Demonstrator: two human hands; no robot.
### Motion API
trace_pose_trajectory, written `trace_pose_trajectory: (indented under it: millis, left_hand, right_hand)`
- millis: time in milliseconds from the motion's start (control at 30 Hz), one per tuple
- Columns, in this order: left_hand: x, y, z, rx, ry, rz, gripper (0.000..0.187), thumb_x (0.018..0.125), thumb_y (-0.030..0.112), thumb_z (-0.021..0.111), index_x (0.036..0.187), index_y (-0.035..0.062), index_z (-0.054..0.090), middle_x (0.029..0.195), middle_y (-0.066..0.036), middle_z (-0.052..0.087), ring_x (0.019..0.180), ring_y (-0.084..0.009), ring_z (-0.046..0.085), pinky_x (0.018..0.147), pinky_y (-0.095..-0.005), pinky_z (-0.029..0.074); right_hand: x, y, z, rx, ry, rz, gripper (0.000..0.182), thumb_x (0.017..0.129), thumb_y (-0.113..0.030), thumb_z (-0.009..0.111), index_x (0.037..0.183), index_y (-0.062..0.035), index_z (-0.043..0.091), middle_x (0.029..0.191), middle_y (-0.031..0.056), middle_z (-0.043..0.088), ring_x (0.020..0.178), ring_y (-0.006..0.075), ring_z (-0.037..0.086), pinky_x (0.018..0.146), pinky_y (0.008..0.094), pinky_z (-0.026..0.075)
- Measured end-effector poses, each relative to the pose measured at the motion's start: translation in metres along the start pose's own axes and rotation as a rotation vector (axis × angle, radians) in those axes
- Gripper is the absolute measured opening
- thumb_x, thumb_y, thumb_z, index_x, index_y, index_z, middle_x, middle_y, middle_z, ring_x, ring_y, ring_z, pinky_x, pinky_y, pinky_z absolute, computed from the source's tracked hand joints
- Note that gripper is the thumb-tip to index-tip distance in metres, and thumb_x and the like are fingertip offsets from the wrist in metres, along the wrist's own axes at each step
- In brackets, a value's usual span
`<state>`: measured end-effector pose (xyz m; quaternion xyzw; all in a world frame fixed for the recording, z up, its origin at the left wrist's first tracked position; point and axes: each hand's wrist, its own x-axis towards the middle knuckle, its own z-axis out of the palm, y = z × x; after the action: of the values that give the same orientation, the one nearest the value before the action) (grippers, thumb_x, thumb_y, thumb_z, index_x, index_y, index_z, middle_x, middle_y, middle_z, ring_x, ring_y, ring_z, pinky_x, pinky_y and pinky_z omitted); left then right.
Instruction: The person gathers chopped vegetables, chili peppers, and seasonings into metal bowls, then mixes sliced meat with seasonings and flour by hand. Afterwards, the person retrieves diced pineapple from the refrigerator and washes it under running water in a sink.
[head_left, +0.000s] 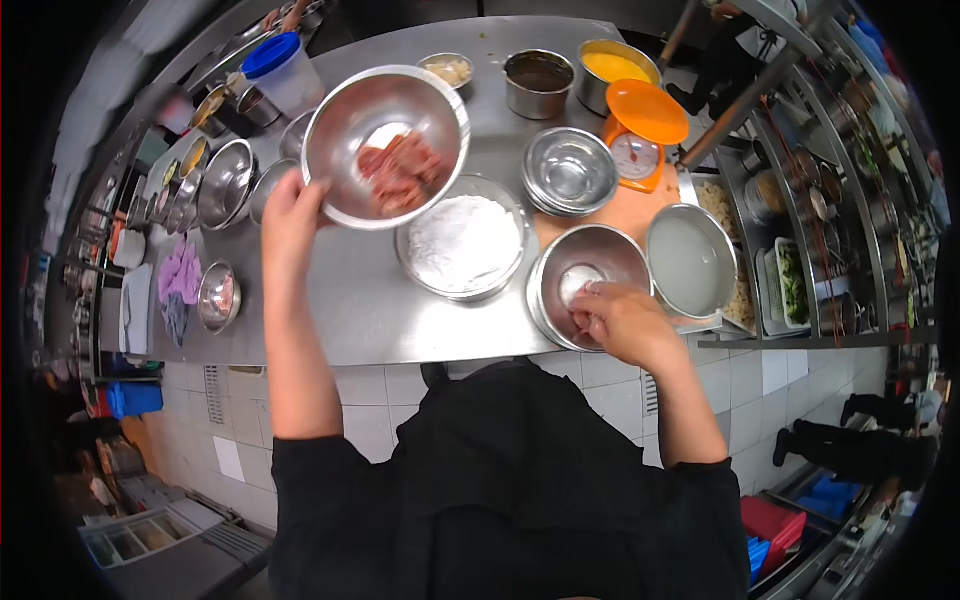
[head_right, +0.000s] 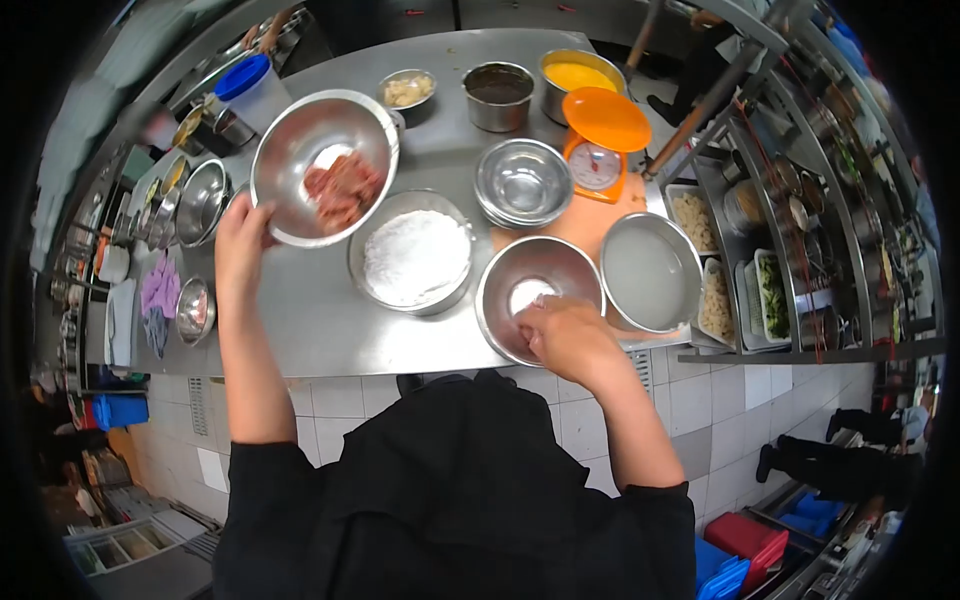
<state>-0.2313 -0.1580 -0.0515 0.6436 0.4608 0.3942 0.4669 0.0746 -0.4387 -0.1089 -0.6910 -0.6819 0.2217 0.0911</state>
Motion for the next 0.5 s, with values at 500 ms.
trace_pose_trajectory:
  millis: [500]
  left_hand:
    - [-0.05, -0.158, -0.155, -0.022, -0.071, -0.263, 0.012, 0.086, 0.009, 0.057, 0.083, -0.0023, 0.055, 0.073, -0.007, 0.061, 0.062, -0.0162, 0.064, 0.052, -0.0305, 0.057]
  right_hand:
    - [0.213, -0.083, 0.095, 0.037, 0.212, 0.013, 0.02, 0.081, -0.007, 0.065, 0.1, -0.0084, 0.072, 0.093, 0.0167, 0.067, 0.089, 0.033, 0.065, 0.082, 0.0409, 0.051]
